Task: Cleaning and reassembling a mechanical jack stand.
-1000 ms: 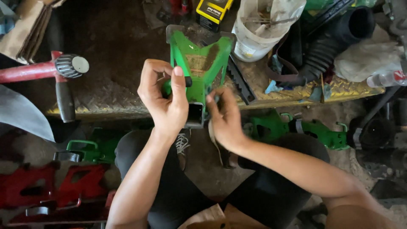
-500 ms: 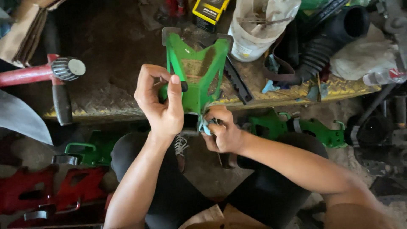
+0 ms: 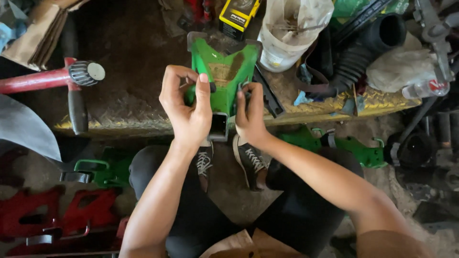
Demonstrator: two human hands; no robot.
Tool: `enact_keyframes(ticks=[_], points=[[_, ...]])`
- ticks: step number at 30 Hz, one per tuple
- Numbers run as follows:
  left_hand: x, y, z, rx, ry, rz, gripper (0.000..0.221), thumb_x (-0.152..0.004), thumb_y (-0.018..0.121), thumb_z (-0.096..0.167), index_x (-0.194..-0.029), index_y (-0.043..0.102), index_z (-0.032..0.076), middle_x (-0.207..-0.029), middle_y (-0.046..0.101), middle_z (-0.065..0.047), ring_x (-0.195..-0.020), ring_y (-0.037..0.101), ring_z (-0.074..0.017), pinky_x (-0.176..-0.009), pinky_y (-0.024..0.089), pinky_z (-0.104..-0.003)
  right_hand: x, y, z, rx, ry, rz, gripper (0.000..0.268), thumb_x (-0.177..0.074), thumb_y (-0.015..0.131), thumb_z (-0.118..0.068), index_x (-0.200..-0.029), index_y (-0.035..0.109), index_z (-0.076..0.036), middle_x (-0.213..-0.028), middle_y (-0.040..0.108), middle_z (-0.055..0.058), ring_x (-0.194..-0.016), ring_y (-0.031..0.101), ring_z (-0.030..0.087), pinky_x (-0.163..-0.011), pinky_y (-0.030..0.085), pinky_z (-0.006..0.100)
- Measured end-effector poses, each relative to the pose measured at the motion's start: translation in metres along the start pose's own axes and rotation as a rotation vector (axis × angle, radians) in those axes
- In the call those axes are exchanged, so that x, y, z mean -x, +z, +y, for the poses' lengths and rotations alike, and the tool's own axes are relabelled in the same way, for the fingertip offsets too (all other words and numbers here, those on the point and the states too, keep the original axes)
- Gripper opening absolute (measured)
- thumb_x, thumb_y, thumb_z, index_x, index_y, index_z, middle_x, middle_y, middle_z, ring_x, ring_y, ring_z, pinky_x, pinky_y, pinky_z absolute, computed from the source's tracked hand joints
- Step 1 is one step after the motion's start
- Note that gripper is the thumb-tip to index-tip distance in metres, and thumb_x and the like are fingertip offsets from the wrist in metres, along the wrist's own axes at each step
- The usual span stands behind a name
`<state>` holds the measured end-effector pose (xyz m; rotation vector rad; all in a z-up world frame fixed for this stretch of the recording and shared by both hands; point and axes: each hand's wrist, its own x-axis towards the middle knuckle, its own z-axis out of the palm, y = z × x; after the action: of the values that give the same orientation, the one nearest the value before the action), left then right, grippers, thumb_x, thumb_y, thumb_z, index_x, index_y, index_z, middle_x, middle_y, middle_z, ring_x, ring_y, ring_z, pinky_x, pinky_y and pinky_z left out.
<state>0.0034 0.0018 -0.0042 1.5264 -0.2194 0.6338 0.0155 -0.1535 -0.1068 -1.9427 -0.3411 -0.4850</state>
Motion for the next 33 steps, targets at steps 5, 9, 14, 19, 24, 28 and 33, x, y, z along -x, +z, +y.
enact_keyframes(ticks=[5, 9, 14, 19, 24, 28, 33], points=[[-0.003, -0.003, 0.001, -0.156, 0.016, -0.057, 0.015, -0.107, 0.068, 0.006, -0.104, 0.055, -0.001, -0.096, 0.053, -0.006, -0.075, 0.05, -0.0088, -0.067, 0.044, -0.024, 0.003, 0.009, 0.024, -0.028, 0.165, 0.058, 0.013, -0.113, 0.045, -0.013, -0.11, 0.046, -0.001, -0.093, 0.049, 0.012, -0.085, 0.049, 0.02, -0.079, 0.044, 0.034], [-0.003, -0.005, 0.002, -0.18, -0.036, -0.099, 0.017, -0.103, 0.069, 0.011, -0.107, 0.057, 0.0, -0.099, 0.053, -0.008, -0.082, 0.05, -0.0113, -0.069, 0.043, -0.027, -0.013, 0.021, 0.04, -0.138, 0.308, 0.138, 0.036, -0.114, 0.041, -0.033, -0.118, 0.047, 0.002, -0.108, 0.057, 0.015, -0.1, 0.051, 0.022, -0.088, 0.044, 0.037], [0.0, -0.008, -0.006, -0.303, 0.092, -0.107, 0.019, -0.105, 0.071, 0.012, -0.106, 0.057, 0.0, -0.1, 0.056, -0.007, -0.091, 0.056, -0.0141, -0.08, 0.047, -0.029, -0.045, 0.031, 0.02, -0.398, 0.796, 0.216, 0.044, -0.105, 0.043, -0.048, -0.11, 0.053, -0.005, -0.103, 0.061, 0.013, -0.095, 0.057, 0.022, -0.087, 0.05, 0.038], [0.001, -0.008, -0.008, -0.259, -0.093, -0.138, 0.033, -0.102, 0.071, 0.022, -0.124, 0.06, -0.001, -0.115, 0.056, -0.015, -0.092, 0.06, -0.0217, -0.078, 0.051, -0.034, -0.068, 0.025, -0.001, -0.634, 0.936, 0.226, 0.043, -0.097, 0.052, -0.049, -0.108, 0.053, -0.007, -0.1, 0.065, 0.011, -0.086, 0.067, 0.02, -0.078, 0.058, 0.037], [0.005, -0.005, -0.019, -0.223, -0.117, -0.121, 0.042, -0.104, 0.067, 0.025, -0.136, 0.057, -0.001, -0.12, 0.058, -0.016, -0.102, 0.063, -0.0263, -0.088, 0.053, -0.036, -0.065, 0.032, 0.026, -0.567, 0.876, 0.229, 0.046, -0.096, 0.068, -0.044, -0.101, 0.045, -0.005, -0.092, 0.059, 0.01, -0.078, 0.062, 0.017, -0.069, 0.057, 0.034], [0.005, -0.005, -0.028, -0.271, -0.176, -0.104, 0.048, -0.103, 0.066, 0.029, -0.139, 0.056, -0.002, -0.121, 0.059, -0.019, -0.107, 0.063, -0.0307, -0.094, 0.051, -0.039, -0.071, 0.035, 0.029, -0.559, 0.865, 0.232, 0.044, -0.092, 0.073, -0.035, -0.099, 0.044, -0.004, -0.089, 0.058, 0.009, -0.074, 0.062, 0.017, -0.065, 0.057, 0.034], [0.006, -0.002, -0.039, -0.24, -0.206, -0.108, 0.048, -0.103, 0.066, 0.029, -0.139, 0.056, -0.002, -0.126, 0.063, -0.02, -0.116, 0.065, -0.0309, -0.1, 0.051, -0.039, -0.081, 0.03, 0.01, -0.689, 0.923, 0.199, 0.04, -0.086, 0.068, -0.031, -0.1, 0.044, -0.004, -0.093, 0.06, 0.012, -0.078, 0.068, 0.019, -0.067, 0.061, 0.037]])
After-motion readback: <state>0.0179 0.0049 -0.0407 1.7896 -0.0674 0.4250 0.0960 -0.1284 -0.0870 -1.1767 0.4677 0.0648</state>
